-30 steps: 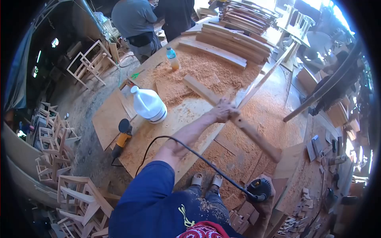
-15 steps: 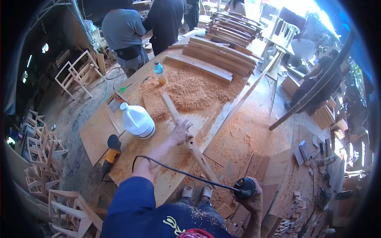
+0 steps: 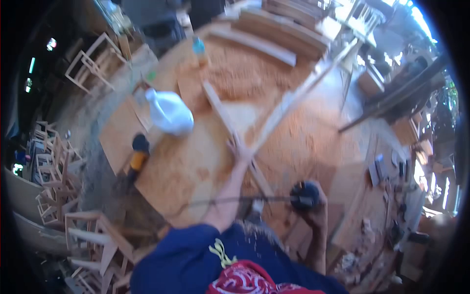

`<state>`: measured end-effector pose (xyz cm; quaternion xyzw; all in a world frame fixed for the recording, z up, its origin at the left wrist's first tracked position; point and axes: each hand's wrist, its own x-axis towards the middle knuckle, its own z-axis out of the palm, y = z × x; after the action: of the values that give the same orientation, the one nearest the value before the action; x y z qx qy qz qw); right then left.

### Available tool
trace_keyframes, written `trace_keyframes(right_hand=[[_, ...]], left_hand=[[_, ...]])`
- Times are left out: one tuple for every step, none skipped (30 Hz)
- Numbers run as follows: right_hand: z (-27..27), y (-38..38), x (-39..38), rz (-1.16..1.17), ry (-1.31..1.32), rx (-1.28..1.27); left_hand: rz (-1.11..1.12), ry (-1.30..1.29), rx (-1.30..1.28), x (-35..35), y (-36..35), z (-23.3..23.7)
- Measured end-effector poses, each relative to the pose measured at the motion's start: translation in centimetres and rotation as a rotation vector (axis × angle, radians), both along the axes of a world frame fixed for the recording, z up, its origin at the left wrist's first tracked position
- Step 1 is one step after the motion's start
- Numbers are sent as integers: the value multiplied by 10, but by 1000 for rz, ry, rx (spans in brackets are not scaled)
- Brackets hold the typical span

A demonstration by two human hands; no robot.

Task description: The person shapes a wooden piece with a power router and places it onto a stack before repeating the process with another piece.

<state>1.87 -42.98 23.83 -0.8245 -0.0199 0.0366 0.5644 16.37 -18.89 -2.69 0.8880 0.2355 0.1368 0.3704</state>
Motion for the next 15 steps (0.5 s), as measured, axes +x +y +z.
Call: trace_keyframes(right_hand=[[-3, 0, -2, -43, 99, -41], [-8, -2, 2, -9, 13, -98], [-11, -4, 2, 23, -69, -150], [-14, -5, 2, 8, -22, -101], [-16, -6, 3, -7, 24, -51], [-19, -8, 1, -23, 75, -3], [-20, -11, 0, -9, 71, -20], [-21, -14, 2, 4, 63, -39], [-22, -15, 4, 17, 53, -59], [-23, -16, 5, 14, 56, -61], [-25, -17, 6, 12, 59, -64], [-26, -17, 7, 11, 63, -68], [-25, -17, 10, 15, 60, -74], [-24, -16, 12, 18, 61, -80], [-24, -15, 12, 22, 64, -88]], left_hand=[[62, 95, -152, 4, -2, 16], [54, 39, -227, 4, -1, 30], [45, -13, -296, -3, 2, 39], [36, -62, -361, -10, 7, 43], [23, -122, -346, -13, 12, 46], [9, -177, -332, -19, 16, 47], [-7, -233, -320, -24, 19, 56], [-27, -282, -320, -31, 21, 66], [-87, -297, -291, -35, 26, 71], [-146, -313, -264, -41, 31, 73], [-203, -328, -237, -47, 35, 76], [-253, -305, -182, -54, 37, 84], [-296, -294, -148, -58, 37, 87], [-339, -280, -116, -63, 36, 88], [-381, -263, -85, -68, 35, 87]])
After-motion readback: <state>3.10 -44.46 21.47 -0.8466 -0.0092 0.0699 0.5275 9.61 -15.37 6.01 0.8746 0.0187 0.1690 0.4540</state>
